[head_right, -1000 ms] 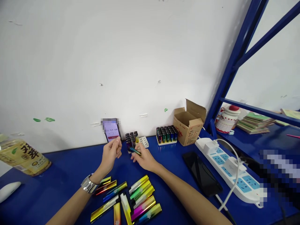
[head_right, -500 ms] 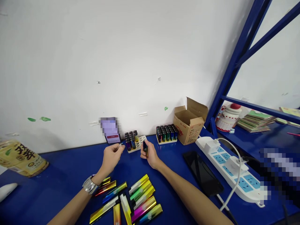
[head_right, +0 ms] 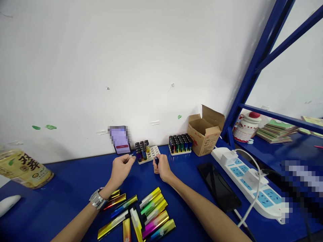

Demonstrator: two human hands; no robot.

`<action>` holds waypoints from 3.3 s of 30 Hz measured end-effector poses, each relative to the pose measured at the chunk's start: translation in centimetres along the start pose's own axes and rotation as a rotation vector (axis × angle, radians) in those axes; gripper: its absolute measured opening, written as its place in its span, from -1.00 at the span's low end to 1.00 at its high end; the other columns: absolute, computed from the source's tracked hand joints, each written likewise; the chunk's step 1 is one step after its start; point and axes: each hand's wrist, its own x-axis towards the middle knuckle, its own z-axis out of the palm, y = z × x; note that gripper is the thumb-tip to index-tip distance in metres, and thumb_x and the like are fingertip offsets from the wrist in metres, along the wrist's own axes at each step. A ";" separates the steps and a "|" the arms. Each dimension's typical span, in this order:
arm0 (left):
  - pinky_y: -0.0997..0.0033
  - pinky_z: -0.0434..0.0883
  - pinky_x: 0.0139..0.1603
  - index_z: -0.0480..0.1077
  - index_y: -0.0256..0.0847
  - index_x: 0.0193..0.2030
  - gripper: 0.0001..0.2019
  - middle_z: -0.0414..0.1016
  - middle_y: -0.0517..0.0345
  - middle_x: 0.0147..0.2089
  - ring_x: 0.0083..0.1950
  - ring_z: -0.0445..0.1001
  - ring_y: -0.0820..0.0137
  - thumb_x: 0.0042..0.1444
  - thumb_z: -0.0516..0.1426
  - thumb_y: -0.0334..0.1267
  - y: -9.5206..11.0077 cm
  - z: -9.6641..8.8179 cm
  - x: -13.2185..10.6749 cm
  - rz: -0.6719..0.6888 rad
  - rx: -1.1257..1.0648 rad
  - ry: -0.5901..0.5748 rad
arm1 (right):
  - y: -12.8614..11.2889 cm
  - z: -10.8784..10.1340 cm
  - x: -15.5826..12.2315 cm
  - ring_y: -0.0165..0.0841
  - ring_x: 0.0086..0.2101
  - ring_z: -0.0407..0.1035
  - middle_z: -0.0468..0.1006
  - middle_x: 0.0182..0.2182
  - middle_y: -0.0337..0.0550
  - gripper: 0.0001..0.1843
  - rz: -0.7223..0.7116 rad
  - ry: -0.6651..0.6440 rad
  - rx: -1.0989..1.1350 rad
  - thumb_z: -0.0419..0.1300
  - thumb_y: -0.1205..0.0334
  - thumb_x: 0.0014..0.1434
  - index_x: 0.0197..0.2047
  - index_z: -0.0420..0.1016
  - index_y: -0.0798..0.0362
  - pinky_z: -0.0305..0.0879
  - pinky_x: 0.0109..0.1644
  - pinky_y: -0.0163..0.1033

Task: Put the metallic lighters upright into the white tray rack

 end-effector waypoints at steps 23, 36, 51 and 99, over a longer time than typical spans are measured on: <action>0.48 -0.04 -0.54 -0.12 -0.14 -0.71 -0.61 -0.13 0.33 -0.68 -0.57 -0.07 0.54 -0.09 0.02 -0.07 0.0 0.0 0.0 0.004 0.064 0.006 | 0.4 -0.1 0.2 -0.57 -0.81 -0.17 -0.05 -0.88 -0.37 -0.53 -0.036 0.044 -0.046 -0.10 0.10 0.06 -0.82 0.07 0.02 -0.26 -0.71 -0.41; 0.49 0.03 -0.53 0.10 -0.17 -0.64 -0.51 -0.04 0.35 -0.65 -0.56 0.03 0.51 0.07 0.02 0.17 -0.2 0.0 0.4 -0.019 -0.046 -0.023 | 0.1 -0.9 0.8 -0.36 -0.40 0.32 0.42 -0.44 -0.18 -0.56 -0.504 0.074 -0.396 0.02 -0.19 0.18 -0.33 0.36 0.05 0.28 -0.28 -0.25; 0.49 0.05 -0.60 0.26 -0.19 -0.52 -0.51 0.09 0.37 -0.67 -0.65 0.10 0.52 0.12 -0.04 0.22 -0.7 -0.2 0.7 -0.090 -0.162 -0.141 | -1.7 -1.9 4.7 -0.33 -0.45 0.39 0.51 -0.51 -0.11 -0.68 -0.659 -0.114 -1.052 -0.09 0.35 0.22 -0.49 0.38 0.08 0.26 -0.30 -0.30; 0.19 0.28 -0.02 0.31 -0.13 -0.19 -0.74 0.39 0.10 -0.18 -0.12 0.35 0.24 0.19 -0.02 -0.01 -3.6 -7.1 -4.4 0.065 0.450 -0.642 | -3.6 -2.6 4.1 -0.33 -0.45 0.30 0.44 -0.45 -0.19 -0.81 -0.627 -0.251 -1.234 -0.08 0.19 0.28 -0.19 0.31 0.04 0.11 -0.34 -0.32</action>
